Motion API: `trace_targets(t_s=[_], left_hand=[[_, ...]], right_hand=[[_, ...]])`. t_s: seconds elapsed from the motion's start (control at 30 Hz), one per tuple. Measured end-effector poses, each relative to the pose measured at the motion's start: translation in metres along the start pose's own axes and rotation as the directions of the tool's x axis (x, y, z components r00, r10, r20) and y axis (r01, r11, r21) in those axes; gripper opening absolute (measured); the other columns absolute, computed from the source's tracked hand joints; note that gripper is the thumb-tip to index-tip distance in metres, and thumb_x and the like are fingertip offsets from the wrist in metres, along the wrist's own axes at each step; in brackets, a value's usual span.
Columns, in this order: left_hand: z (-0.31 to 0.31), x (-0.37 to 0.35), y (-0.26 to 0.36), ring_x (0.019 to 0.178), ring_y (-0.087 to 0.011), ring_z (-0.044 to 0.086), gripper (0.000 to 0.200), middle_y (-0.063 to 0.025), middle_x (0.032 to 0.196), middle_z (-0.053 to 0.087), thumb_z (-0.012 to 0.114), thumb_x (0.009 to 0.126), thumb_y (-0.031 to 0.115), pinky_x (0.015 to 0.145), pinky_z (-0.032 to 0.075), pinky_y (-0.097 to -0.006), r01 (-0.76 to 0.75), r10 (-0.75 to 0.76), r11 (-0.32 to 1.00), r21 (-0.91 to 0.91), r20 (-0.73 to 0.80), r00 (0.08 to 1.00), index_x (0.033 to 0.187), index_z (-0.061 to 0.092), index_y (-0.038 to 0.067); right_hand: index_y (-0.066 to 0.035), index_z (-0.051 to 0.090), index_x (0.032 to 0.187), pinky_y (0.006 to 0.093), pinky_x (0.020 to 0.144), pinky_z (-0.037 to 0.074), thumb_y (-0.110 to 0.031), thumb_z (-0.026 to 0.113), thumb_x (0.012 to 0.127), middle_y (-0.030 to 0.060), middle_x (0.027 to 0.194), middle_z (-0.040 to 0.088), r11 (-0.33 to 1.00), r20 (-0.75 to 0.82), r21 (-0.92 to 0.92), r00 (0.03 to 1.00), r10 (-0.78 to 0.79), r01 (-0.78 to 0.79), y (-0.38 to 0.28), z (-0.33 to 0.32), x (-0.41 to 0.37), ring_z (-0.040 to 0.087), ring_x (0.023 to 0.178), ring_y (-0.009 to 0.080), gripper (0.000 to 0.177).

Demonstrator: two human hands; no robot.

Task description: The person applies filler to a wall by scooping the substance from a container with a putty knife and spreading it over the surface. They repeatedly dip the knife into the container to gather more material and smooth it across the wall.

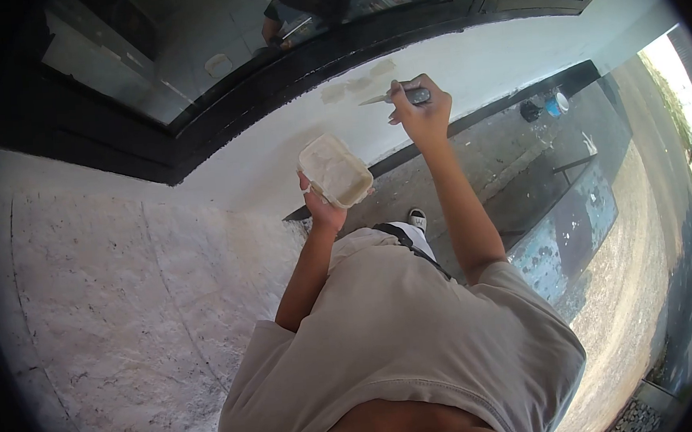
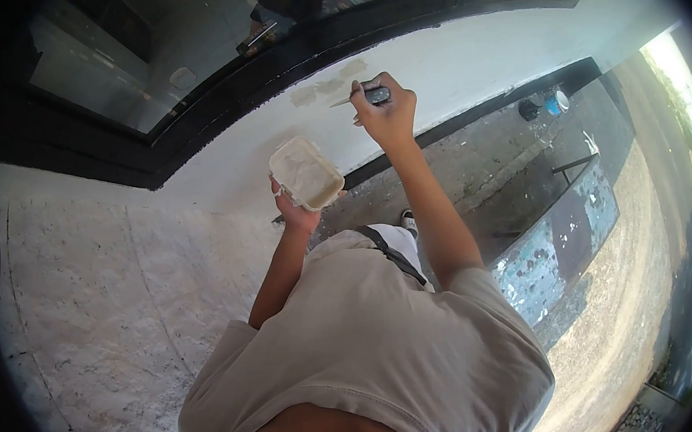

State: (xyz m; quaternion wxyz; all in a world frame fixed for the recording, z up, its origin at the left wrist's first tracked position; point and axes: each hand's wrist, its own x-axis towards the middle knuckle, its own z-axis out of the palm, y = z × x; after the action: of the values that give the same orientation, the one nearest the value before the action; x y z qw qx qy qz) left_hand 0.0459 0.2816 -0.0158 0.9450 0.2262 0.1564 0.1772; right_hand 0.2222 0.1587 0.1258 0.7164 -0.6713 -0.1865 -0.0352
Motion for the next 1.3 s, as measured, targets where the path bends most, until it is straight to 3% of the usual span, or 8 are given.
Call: trace_targets(t_s=[0.43, 0.53, 0.57, 0.63, 0.73, 0.77, 1.1, 1.3], left_hand=[[-0.011, -0.002, 0.002, 0.137, -0.0296, 0.045, 0.075, -0.0060, 0.151, 0.043, 0.038, 0.098, 0.069, 0.111, 0.041, -0.0522, -0.029, 0.029, 0.999, -0.022, -0.033, 0.999, 0.153, 0.035, 0.017], [-0.015, 0.004, 0.000, 0.133, -0.0372, 0.048, 0.079, -0.0070, 0.151, 0.043, 0.037, 0.095, 0.074, 0.091, 0.046, -0.0702, -0.032, 0.033, 0.999, 0.009, -0.036, 0.999, 0.153, 0.035, 0.021], [-0.015, 0.005, -0.001, 0.131, -0.0410, 0.049, 0.081, -0.0075, 0.151, 0.043, 0.036, 0.093, 0.076, 0.082, 0.049, -0.0790, -0.030, 0.031, 0.999, 0.025, -0.042, 0.999, 0.153, 0.035, 0.022], [-0.015, 0.006, -0.003, 0.132, -0.0412, 0.049, 0.081, -0.0076, 0.151, 0.043, 0.037, 0.093, 0.076, 0.082, 0.048, -0.0795, -0.039, 0.040, 0.998, 0.043, -0.016, 0.999, 0.153, 0.035, 0.023], [-0.021, 0.008, -0.007, 0.132, -0.0413, 0.048, 0.081, -0.0078, 0.151, 0.043, 0.038, 0.093, 0.076, 0.083, 0.047, -0.0798, -0.015, 0.015, 1.000, 0.008, -0.014, 1.000, 0.153, 0.035, 0.023], [-0.024, 0.007, -0.008, 0.133, -0.0413, 0.048, 0.080, -0.0078, 0.151, 0.043, 0.038, 0.093, 0.075, 0.084, 0.047, -0.0798, -0.003, 0.003, 1.000, -0.014, -0.020, 1.000, 0.153, 0.034, 0.023], [-0.027, 0.007, -0.007, 0.133, -0.0407, 0.047, 0.081, -0.0083, 0.151, 0.043, 0.039, 0.093, 0.075, 0.086, 0.046, -0.0797, -0.023, 0.023, 1.000, -0.007, -0.009, 1.000, 0.154, 0.034, 0.022], [-0.025, 0.006, -0.008, 0.134, -0.0407, 0.047, 0.083, -0.0081, 0.151, 0.043, 0.039, 0.091, 0.077, 0.087, 0.046, -0.0790, -0.042, 0.043, 0.999, 0.023, -0.035, 0.998, 0.153, 0.034, 0.022]], right_hand=[[0.000, 0.057, 0.069, 0.0252, 0.043, 0.049, -0.008, 0.073, 0.084, 0.0083, 0.054, 0.064, 0.984, -0.033, -0.022, 0.983, -0.179, 0.179, -0.008, 0.018, 0.017, 0.064, 0.045, 0.0135, 0.023], [-0.002, 0.055, 0.067, 0.0257, 0.042, 0.048, -0.007, 0.073, 0.084, 0.0071, 0.053, 0.063, 0.990, 0.004, -0.092, 0.994, -0.110, 0.110, 0.008, 0.020, 0.017, 0.062, 0.043, 0.0128, 0.025], [-0.002, 0.054, 0.067, 0.0259, 0.042, 0.047, -0.008, 0.073, 0.084, 0.0067, 0.052, 0.062, 0.972, -0.003, -0.141, 0.981, -0.192, 0.190, 0.018, 0.023, 0.021, 0.061, 0.042, 0.0126, 0.025], [-0.002, 0.054, 0.067, 0.0262, 0.042, 0.046, -0.008, 0.073, 0.084, 0.0059, 0.051, 0.061, 0.910, -0.003, -0.236, 0.936, -0.351, 0.340, 0.029, 0.033, 0.031, 0.059, 0.040, 0.0121, 0.026], [-0.003, 0.053, 0.067, 0.0263, 0.044, 0.045, -0.009, 0.074, 0.084, 0.0061, 0.049, 0.059, 0.920, -0.052, -0.150, 0.926, -0.373, 0.362, 0.010, 0.037, 0.035, 0.059, 0.041, 0.0122, 0.027], [-0.003, 0.053, 0.068, 0.0257, 0.046, 0.045, -0.008, 0.074, 0.083, 0.0070, 0.050, 0.059, 0.980, -0.030, -0.073, 0.982, -0.186, 0.183, -0.008, 0.034, 0.027, 0.060, 0.044, 0.0124, 0.026], [-0.003, 0.052, 0.066, 0.0267, 0.048, 0.045, -0.009, 0.075, 0.080, 0.0091, 0.051, 0.058, 0.903, -0.042, -0.249, 0.927, -0.372, 0.351, 0.021, 0.039, 0.034, 0.055, 0.045, 0.0116, 0.028], [-0.003, 0.052, 0.067, 0.0264, 0.048, 0.045, -0.009, 0.075, 0.080, 0.0092, 0.051, 0.058, 0.960, -0.129, -0.092, 0.952, -0.276, 0.266, 0.010, 0.033, 0.022, 0.054, 0.044, 0.0110, 0.028]])
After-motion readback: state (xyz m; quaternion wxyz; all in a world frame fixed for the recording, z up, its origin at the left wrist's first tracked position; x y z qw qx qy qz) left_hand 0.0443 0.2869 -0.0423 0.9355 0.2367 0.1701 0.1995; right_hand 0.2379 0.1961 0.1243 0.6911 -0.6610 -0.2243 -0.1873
